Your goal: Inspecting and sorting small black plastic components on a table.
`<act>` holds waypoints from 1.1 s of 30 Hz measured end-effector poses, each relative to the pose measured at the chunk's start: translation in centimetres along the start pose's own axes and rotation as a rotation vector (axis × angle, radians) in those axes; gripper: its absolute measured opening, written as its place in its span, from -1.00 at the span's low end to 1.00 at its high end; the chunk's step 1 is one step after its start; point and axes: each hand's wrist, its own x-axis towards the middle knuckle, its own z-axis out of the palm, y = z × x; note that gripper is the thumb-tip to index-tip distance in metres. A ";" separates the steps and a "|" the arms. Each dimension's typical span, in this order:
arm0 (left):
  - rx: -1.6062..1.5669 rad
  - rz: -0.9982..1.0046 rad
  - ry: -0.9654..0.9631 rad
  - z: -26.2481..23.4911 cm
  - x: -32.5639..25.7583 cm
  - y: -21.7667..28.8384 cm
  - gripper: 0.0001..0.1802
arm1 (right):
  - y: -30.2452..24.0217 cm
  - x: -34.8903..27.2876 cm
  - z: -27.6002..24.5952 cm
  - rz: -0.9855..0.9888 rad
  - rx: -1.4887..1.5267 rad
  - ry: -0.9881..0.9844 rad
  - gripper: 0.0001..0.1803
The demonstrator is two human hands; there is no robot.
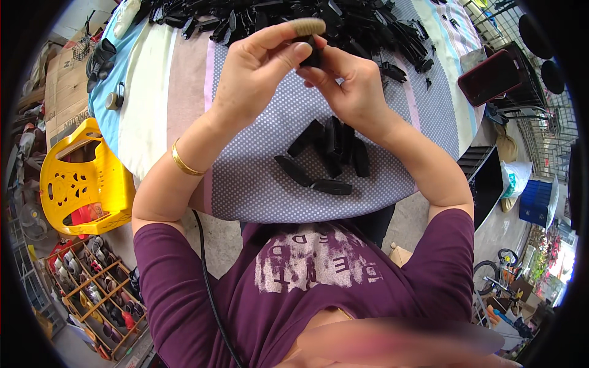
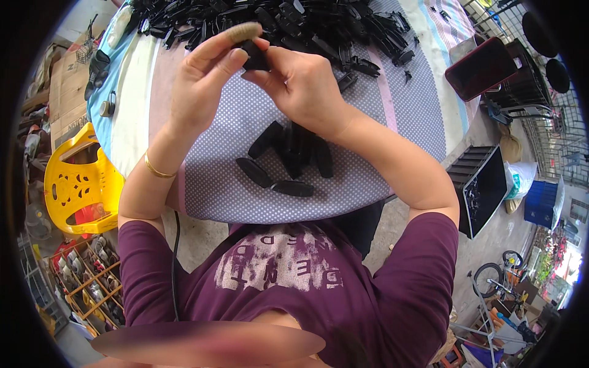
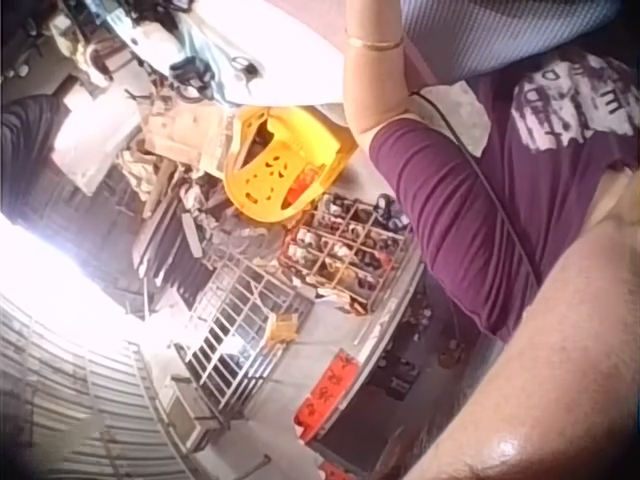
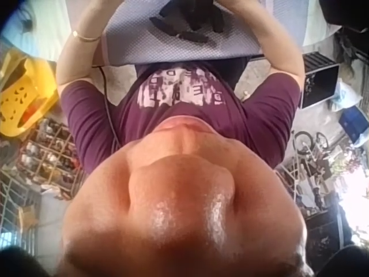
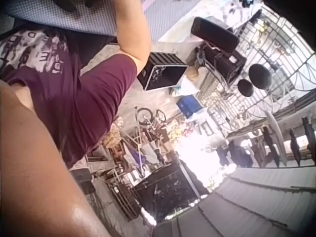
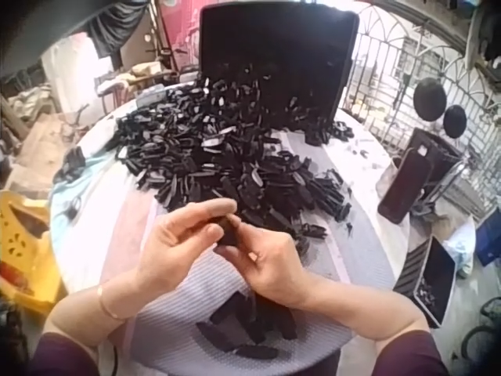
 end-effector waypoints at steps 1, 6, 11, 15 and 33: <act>-0.002 0.005 -0.002 0.2 0.1 0.1 -0.73 | 0.1 0.1 0.2 0.036 0.138 -0.001 -0.71; 0.233 0.241 -0.078 0.2 -0.2 -0.4 -0.68 | 0.0 0.0 0.3 0.066 0.399 -0.026 -0.71; 0.258 0.285 0.008 0.5 -0.8 -0.2 -0.72 | 0.3 0.6 -1.1 0.093 0.379 -0.174 -0.32; 0.407 0.428 -0.012 1.1 -1.2 1.5 -0.78 | -1.3 0.5 -1.0 0.060 0.678 -0.204 0.18; 0.299 0.301 -0.034 2.6 -2.3 2.3 -0.87 | -4.7 -0.3 0.0 0.233 0.975 -0.056 -0.25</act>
